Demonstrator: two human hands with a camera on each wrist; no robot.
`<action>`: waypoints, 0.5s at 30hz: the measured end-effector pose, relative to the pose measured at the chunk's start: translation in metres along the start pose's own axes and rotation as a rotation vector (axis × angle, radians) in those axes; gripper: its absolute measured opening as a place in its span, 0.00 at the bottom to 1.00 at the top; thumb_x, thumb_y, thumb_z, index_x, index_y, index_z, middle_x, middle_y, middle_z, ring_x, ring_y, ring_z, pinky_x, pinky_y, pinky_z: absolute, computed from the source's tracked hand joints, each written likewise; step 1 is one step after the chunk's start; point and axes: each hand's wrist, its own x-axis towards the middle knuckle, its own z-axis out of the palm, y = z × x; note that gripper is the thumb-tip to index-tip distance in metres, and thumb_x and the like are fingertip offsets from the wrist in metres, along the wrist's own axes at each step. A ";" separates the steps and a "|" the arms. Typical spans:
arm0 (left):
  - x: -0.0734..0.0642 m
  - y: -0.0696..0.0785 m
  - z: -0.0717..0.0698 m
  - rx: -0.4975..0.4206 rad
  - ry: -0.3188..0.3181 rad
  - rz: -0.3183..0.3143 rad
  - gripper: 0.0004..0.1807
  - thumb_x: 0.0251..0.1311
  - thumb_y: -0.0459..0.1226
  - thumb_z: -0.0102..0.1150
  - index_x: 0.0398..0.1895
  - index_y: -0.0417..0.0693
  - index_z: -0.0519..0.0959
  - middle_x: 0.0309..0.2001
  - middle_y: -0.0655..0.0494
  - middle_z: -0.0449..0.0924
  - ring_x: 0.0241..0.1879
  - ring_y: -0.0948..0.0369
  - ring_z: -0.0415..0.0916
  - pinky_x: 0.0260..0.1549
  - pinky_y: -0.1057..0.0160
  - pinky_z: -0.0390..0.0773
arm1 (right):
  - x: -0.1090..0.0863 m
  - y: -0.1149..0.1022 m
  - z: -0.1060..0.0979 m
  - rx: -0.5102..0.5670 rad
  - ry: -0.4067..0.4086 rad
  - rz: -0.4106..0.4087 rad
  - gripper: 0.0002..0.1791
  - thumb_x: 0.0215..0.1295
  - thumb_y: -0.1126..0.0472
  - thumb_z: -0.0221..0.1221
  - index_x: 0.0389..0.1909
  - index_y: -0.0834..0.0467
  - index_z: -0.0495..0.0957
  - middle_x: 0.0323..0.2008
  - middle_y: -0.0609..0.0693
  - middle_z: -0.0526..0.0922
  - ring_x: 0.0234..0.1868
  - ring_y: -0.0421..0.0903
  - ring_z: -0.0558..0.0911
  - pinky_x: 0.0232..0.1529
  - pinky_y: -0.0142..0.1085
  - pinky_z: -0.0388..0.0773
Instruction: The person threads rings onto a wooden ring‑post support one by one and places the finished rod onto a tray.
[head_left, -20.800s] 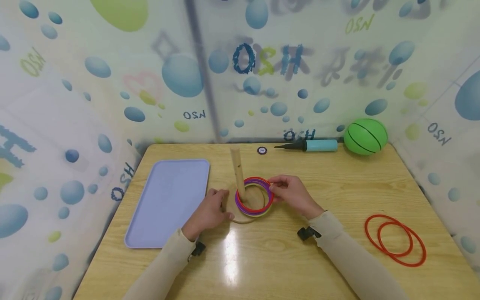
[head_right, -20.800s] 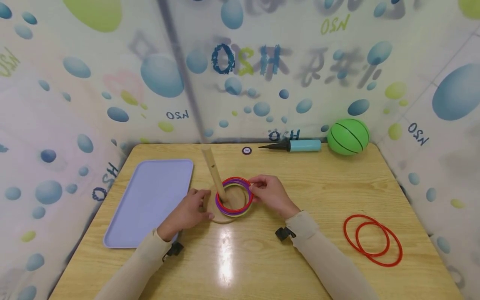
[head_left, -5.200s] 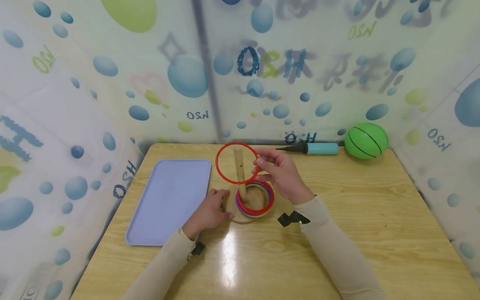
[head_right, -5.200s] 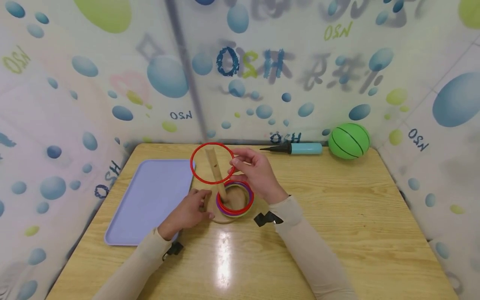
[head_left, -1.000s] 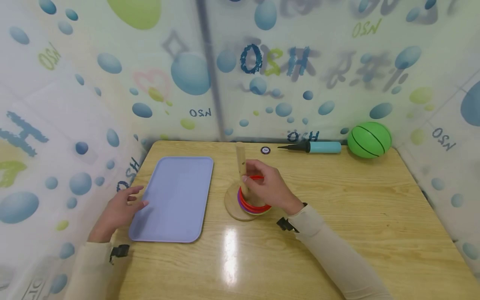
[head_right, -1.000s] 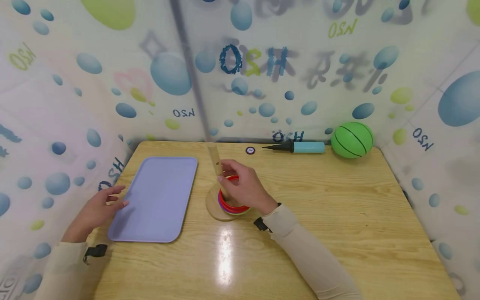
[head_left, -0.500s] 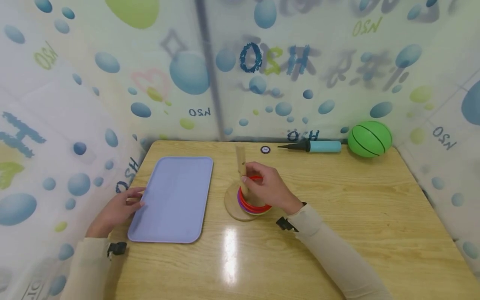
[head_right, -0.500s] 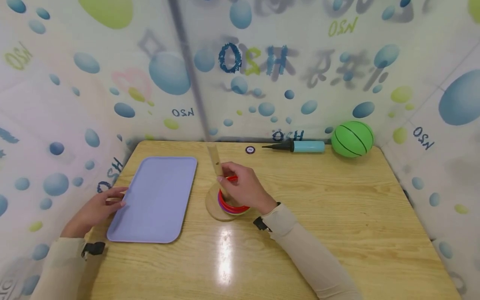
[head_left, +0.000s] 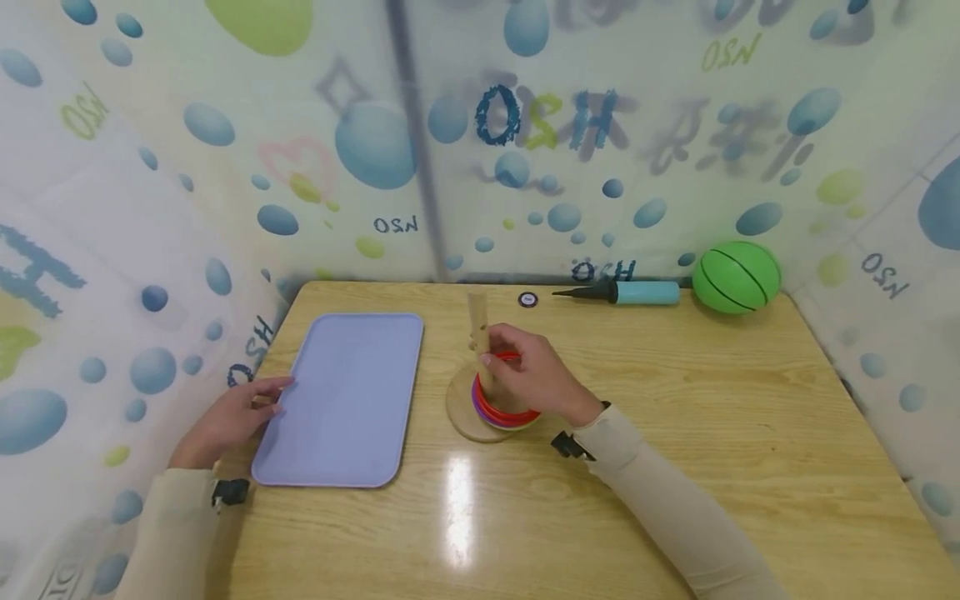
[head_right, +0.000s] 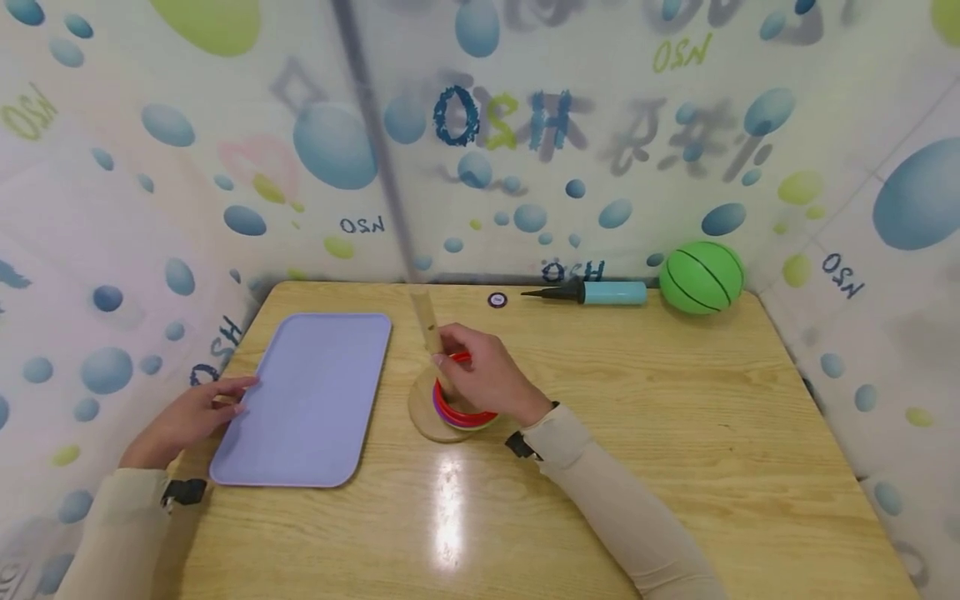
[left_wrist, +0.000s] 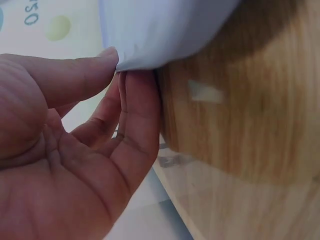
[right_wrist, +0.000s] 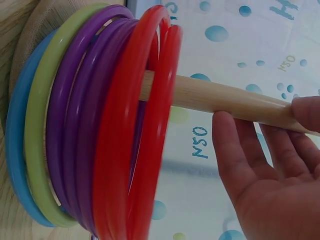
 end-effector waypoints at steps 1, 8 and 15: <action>0.000 0.000 0.000 -0.003 -0.001 0.000 0.28 0.78 0.34 0.55 0.78 0.40 0.68 0.69 0.29 0.73 0.60 0.37 0.76 0.49 0.48 0.85 | 0.000 0.000 0.000 -0.011 -0.002 -0.005 0.13 0.77 0.62 0.61 0.59 0.55 0.81 0.55 0.49 0.87 0.56 0.47 0.86 0.54 0.41 0.87; 0.000 -0.001 0.003 -0.009 -0.012 -0.003 0.29 0.77 0.33 0.56 0.79 0.40 0.67 0.64 0.29 0.75 0.59 0.38 0.77 0.49 0.48 0.85 | 0.000 -0.001 0.001 -0.068 0.003 -0.043 0.13 0.77 0.65 0.61 0.59 0.55 0.81 0.53 0.50 0.88 0.53 0.47 0.87 0.54 0.42 0.87; -0.001 0.002 -0.001 -0.002 -0.006 -0.022 0.29 0.78 0.34 0.55 0.79 0.42 0.67 0.64 0.30 0.75 0.57 0.41 0.77 0.49 0.50 0.84 | 0.004 -0.004 0.001 -0.071 0.001 -0.059 0.13 0.76 0.65 0.61 0.58 0.55 0.82 0.51 0.49 0.88 0.53 0.47 0.87 0.51 0.43 0.87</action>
